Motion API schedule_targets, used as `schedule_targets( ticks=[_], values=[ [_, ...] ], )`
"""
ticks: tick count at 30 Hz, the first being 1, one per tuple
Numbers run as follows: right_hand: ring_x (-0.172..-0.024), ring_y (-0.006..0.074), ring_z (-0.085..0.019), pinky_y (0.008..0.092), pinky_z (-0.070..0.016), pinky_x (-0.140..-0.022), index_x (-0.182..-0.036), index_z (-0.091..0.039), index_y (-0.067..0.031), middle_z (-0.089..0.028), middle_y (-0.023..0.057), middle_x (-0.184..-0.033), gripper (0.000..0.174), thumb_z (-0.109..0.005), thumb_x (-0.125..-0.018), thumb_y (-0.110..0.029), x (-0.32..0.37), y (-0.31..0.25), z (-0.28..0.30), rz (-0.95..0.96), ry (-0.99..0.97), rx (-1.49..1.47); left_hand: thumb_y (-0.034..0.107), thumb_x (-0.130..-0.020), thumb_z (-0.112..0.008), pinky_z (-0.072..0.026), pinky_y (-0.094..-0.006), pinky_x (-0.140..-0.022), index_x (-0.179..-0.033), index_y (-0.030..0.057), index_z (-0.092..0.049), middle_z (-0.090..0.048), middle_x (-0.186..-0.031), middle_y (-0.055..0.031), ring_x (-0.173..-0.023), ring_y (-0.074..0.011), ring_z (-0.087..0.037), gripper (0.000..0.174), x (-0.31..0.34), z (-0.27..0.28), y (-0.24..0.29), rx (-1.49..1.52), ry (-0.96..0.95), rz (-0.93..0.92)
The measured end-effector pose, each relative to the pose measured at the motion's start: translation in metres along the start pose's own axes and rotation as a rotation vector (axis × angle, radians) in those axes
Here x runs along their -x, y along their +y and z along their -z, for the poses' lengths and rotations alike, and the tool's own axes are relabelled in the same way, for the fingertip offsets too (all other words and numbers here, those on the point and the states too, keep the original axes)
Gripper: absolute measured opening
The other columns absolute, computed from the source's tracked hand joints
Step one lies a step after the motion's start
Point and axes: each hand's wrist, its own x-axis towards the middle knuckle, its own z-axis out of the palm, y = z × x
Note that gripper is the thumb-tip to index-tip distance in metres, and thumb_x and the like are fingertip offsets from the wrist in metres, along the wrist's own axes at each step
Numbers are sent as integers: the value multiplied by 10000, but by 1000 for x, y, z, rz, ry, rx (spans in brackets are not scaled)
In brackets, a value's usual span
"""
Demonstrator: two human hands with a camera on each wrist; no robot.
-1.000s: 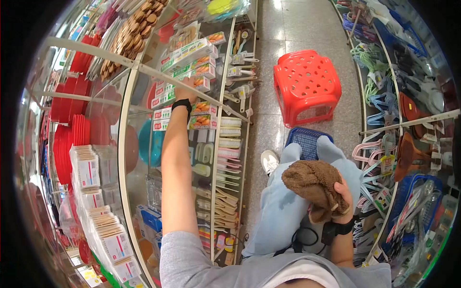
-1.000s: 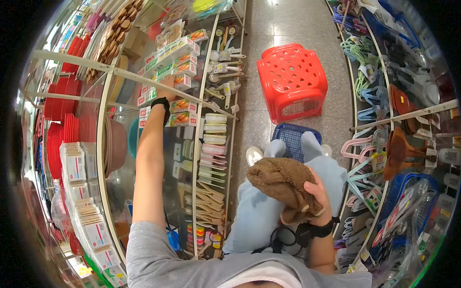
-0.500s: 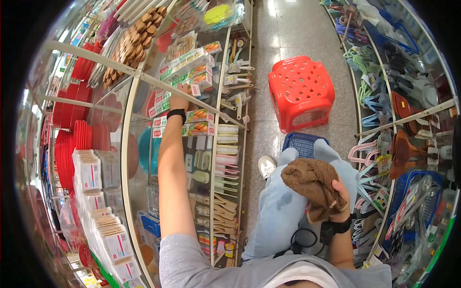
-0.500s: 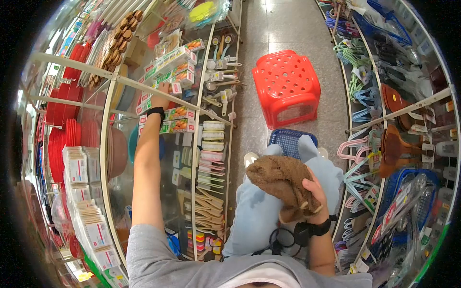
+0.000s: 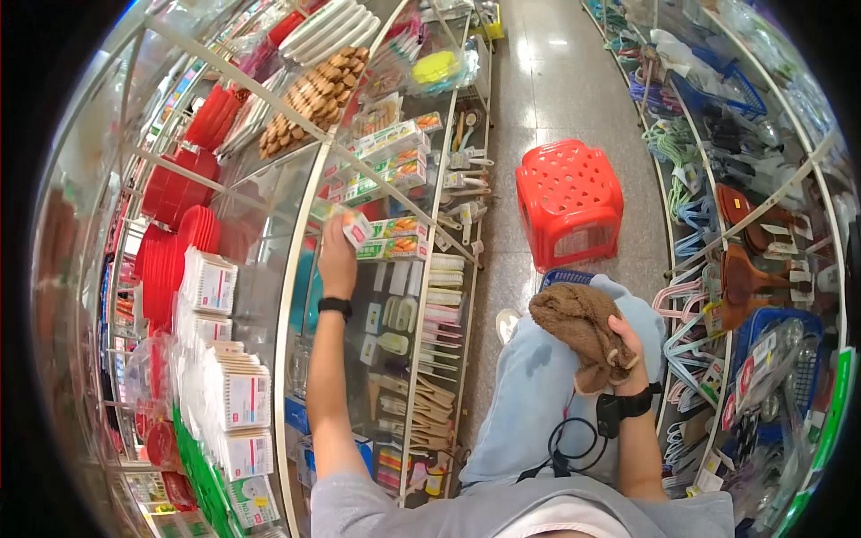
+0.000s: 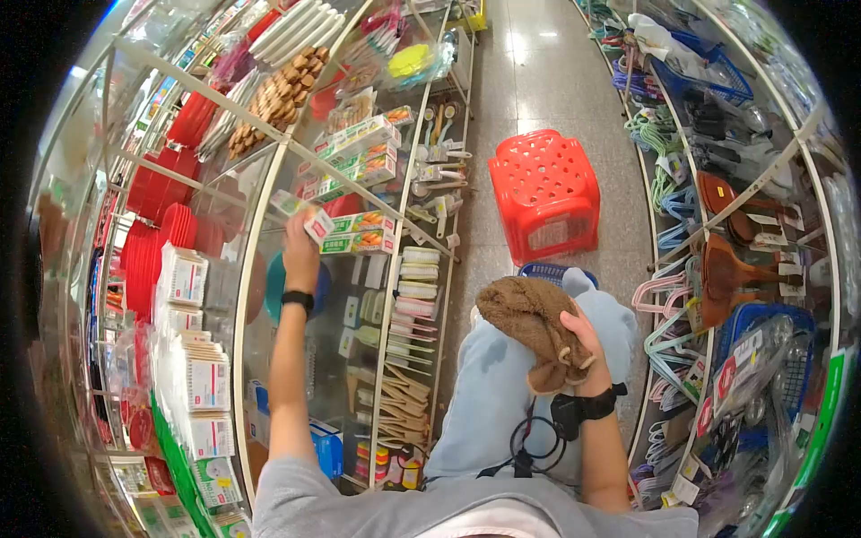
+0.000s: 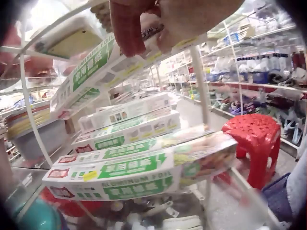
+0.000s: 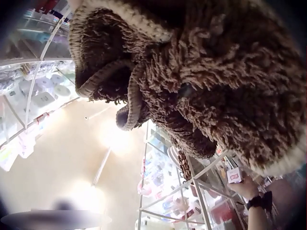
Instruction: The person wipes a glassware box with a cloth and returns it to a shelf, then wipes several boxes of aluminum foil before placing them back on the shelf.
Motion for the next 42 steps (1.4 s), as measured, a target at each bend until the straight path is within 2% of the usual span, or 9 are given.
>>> schedule_targets(
  ticks=[7, 12, 15, 23, 27, 36, 39, 40, 42],
  values=[
    [-1055, 239, -575, 343, -476, -905, -1271, -423, 21, -544, 155, -1203, 444, -519, -890, -183, 10, 1, -10, -4, -22, 17, 27, -752, -657, -516, -393, -822, -1275, 22, -409, -552, -1194, -193, -1045, -358, -574, 579, 101, 104, 112, 338, 134, -274],
    [-1017, 295, -605, 402, -489, -902, -1250, -447, 45, -564, 195, -1188, 438, -485, -912, -231, 7, 15, -4, -9, -28, -19, 124, -746, -672, -512, -326, -535, -1018, -1, -515, -605, -1099, -206, -675, -273, -614, 338, 140, 167, 191, 781, 129, -545],
    [-1038, 296, -595, 405, -482, -916, -1252, -449, 50, -554, 195, -1208, 438, -468, -921, -236, 20, 24, -9, 8, -50, -120, 2, -750, -597, -521, -327, -551, -997, -5, -518, -565, -1150, -227, -712, -299, -614, 259, 153, 181, 222, 963, 41, -669],
    [-1088, 258, -555, 340, -442, -940, -1266, -427, 48, -530, 160, -1229, 441, -516, -883, -150, 102, -5, -33, 316, 105, 86, 37, -711, -763, -519, -355, -796, -1108, 65, -309, -483, -1128, -238, -1000, -304, -567, 604, 223, 140, 285, 1364, 345, -84],
    [-1027, 201, -565, 299, -442, -891, -1263, -457, 28, -561, 127, -1172, 442, -553, -860, -128, 120, -6, -52, 477, 287, 382, 23, -656, -803, -474, -359, -901, -1130, 99, -288, -416, -1207, -237, -1073, -293, -519, 704, 248, 130, 318, 1624, 201, 259],
    [-995, 155, -558, 276, -435, -874, -1222, -505, 17, -583, 83, -1122, 412, -608, -839, -96, 115, 21, -77, 384, 254, 614, 91, -606, -839, -369, -411, -1004, -1232, 96, -273, -359, -1315, -228, -1237, -321, -400, 845, 266, 143, 281, 1530, -156, 40],
    [-1048, 182, -529, 298, -400, -924, -1162, -529, 19, -543, 92, -1166, 366, -618, -827, -97, 109, 37, -76, 432, 134, 772, 218, -671, -806, -304, -418, -1053, -1304, 79, -263, -304, -1380, -224, -1305, -319, -322, 845, 256, 167, 270, 1701, -342, 236],
    [-1064, 201, -520, 312, -390, -941, -1150, -535, 21, -534, 104, -1178, 366, -627, -815, -93, 106, 42, -68, 459, 91, 863, 398, -823, -639, -250, -405, -1087, -1388, 79, -244, -267, -1437, -186, -1346, -282, -267, 759, 257, 169, 270, 1915, -365, 290],
    [-1098, 247, -502, 347, -379, -962, -1124, -556, 12, -534, 136, -1172, 377, -660, -771, -72, 108, 49, -64, 552, 5, 1048, 460, -885, -503, -243, -392, -1094, -1413, 79, -231, -268, -1450, -157, -1352, -255, -264, 706, 253, 181, 268, 2155, -577, 704]
  ],
)
